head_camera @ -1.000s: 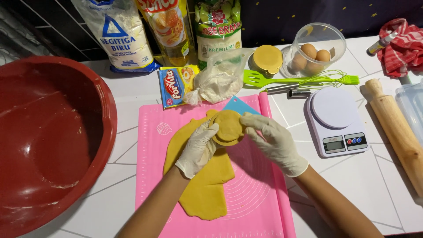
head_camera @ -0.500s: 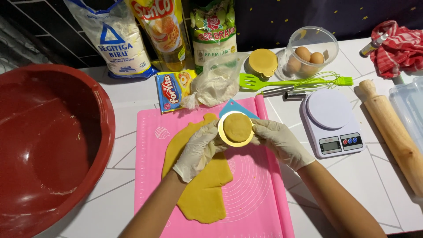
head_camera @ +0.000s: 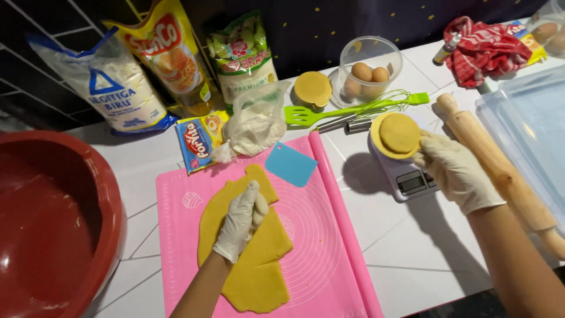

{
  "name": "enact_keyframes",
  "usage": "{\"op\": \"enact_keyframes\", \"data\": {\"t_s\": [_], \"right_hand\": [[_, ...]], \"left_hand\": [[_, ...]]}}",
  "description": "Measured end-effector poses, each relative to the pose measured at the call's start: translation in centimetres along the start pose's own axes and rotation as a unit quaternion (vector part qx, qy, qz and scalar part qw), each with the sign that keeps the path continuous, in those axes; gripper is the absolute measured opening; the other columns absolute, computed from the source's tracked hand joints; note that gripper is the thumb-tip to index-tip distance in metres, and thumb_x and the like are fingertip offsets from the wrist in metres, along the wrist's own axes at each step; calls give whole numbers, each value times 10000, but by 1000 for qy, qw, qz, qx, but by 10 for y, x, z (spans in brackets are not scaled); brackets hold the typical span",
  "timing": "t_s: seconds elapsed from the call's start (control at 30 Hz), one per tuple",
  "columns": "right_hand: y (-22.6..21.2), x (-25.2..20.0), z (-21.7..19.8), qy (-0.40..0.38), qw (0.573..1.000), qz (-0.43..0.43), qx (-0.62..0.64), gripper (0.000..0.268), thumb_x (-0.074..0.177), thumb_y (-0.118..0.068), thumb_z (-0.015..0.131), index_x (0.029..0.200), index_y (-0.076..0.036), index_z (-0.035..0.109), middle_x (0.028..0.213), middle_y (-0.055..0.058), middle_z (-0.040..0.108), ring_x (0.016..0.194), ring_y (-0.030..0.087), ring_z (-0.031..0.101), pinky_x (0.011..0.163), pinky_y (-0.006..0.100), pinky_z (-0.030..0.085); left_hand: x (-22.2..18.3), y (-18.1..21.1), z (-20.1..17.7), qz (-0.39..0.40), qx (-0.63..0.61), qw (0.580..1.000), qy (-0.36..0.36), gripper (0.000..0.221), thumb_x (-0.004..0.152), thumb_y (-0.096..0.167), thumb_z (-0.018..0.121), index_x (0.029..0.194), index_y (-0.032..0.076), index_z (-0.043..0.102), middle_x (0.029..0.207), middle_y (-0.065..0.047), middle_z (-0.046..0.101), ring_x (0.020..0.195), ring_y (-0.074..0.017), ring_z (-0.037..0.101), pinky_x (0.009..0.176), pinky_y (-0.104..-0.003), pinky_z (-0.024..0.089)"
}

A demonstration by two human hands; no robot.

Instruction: Shaping and cutting small portions of yellow dough on a silicone mat using hands and a plastic scraper.

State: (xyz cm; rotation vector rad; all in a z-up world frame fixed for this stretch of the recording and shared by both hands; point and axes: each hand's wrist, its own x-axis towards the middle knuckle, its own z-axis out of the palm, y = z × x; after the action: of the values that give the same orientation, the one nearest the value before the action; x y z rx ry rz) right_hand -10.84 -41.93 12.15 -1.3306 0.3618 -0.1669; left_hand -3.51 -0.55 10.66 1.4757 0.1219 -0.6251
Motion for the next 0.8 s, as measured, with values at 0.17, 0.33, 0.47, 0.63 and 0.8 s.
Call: {"op": "enact_keyframes", "data": {"t_s": [0.17,0.33,0.47,0.63,0.8], "right_hand": [[-55,-21,-37,35,997,-57,27,666,958,-234,595,1564,-74,371,1562,28,503,1205,34,616,899,138,562],[-36,-14,-168,194,979,-57,38,373,989,-206,641,1356,-146,618,1173,-73,724,850,-76,690,670,-3,592],[-30,-1,-239,191,963,-142,-128,420,1094,-393,609,1416,-128,556,1179,-110,649,852,-119,602,726,-37,540],[-11,34,-315,243,955,-100,-134,421,1120,-284,521,1492,-88,515,1091,-74,692,862,-102,691,736,-41,604],[27,79,-379,238,963,-37,-121,257,1129,-197,494,1346,-80,569,1108,-12,720,869,-31,726,735,23,612]], "left_hand": [[8,-11,-1,20,-43,999,-1,575,1047,479,468,568,165,420,442,35,232,378,-76,172,395,-267,95],[9,-18,-1,105,-15,994,-16,444,1058,348,471,799,58,685,529,34,268,473,-72,234,484,-253,217],[3,-9,11,114,-6,991,-67,488,1021,327,467,1343,-2,631,530,69,417,433,-20,359,1016,-303,513],[13,-32,6,100,68,990,-66,437,987,302,549,698,34,738,1213,-186,800,534,-102,622,498,-173,462],[0,-22,15,332,369,868,14,298,955,184,603,1208,119,746,1196,2,778,1078,-130,724,976,-261,561]]}}
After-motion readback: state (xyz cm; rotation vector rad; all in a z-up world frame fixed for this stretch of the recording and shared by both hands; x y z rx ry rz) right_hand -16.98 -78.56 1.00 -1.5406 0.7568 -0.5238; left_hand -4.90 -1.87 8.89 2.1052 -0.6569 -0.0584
